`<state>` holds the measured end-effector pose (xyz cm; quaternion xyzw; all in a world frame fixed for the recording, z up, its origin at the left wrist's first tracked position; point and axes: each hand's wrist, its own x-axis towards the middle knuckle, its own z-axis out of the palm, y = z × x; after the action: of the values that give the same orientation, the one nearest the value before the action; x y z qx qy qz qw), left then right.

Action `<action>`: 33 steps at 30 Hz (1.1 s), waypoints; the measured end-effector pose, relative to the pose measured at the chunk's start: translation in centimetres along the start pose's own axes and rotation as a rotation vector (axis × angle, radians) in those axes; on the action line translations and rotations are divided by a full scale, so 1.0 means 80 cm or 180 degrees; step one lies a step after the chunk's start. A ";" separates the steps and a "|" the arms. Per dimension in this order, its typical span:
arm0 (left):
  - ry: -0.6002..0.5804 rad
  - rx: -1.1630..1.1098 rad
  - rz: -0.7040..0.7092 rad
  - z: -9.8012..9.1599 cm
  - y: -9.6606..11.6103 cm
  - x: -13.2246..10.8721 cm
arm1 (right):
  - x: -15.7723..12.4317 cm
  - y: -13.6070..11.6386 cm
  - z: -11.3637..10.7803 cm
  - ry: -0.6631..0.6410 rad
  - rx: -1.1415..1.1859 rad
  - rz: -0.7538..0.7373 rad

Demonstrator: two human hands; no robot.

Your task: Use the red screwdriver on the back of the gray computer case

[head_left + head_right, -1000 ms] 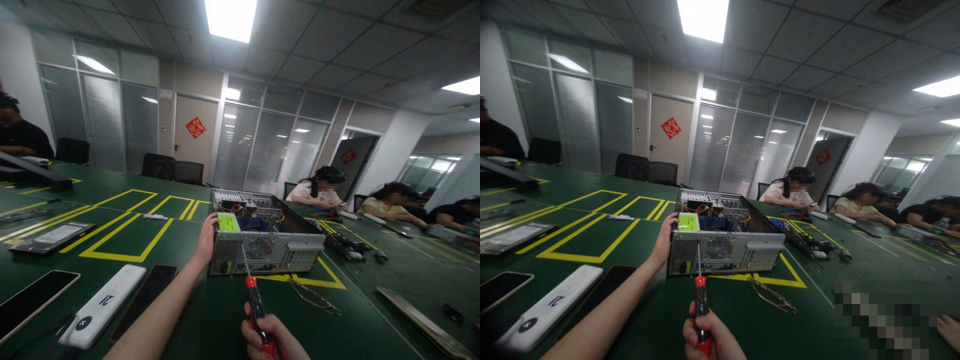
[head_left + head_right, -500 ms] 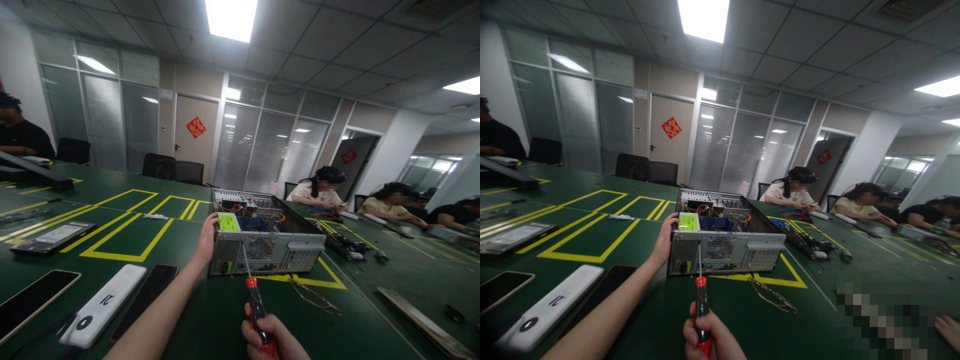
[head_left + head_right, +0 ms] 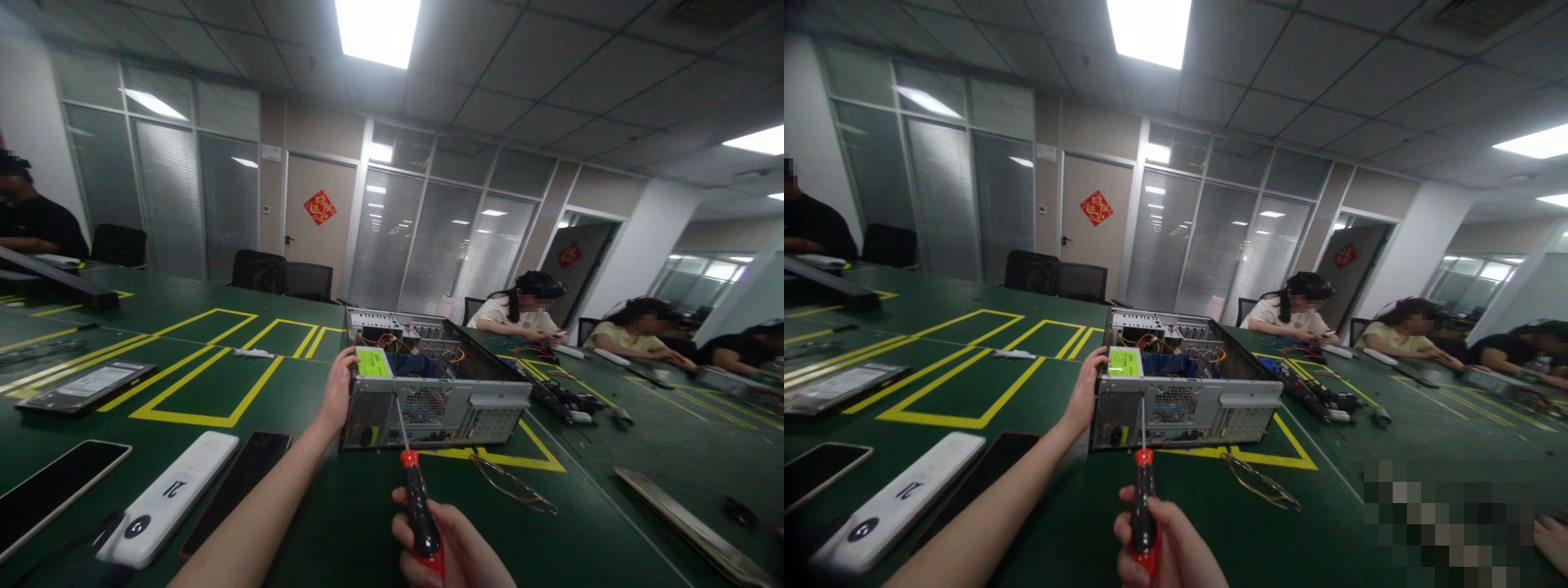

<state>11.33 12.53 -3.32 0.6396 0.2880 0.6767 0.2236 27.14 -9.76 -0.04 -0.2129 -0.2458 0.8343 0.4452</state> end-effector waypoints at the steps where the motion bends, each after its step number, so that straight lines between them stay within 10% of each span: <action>1: -0.0006 -0.0006 0.0001 0.000 0.000 0.000 | -0.001 0.000 0.003 0.0002 0.0020 0.0036; 19: -0.0010 0.0018 0.0027 -0.001 0.004 0.000 | 0.002 0.009 0.004 0.1011 -0.0787 -0.0680; 33: 0.0012 0.0035 0.0061 -0.002 0.008 0.000 | 0.006 0.021 0.006 0.0392 -0.0923 -0.0403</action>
<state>11.20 12.06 -2.93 0.6423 0.2861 0.6784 0.2131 25.49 -10.27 -0.72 -0.3097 -0.3487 0.7457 0.4758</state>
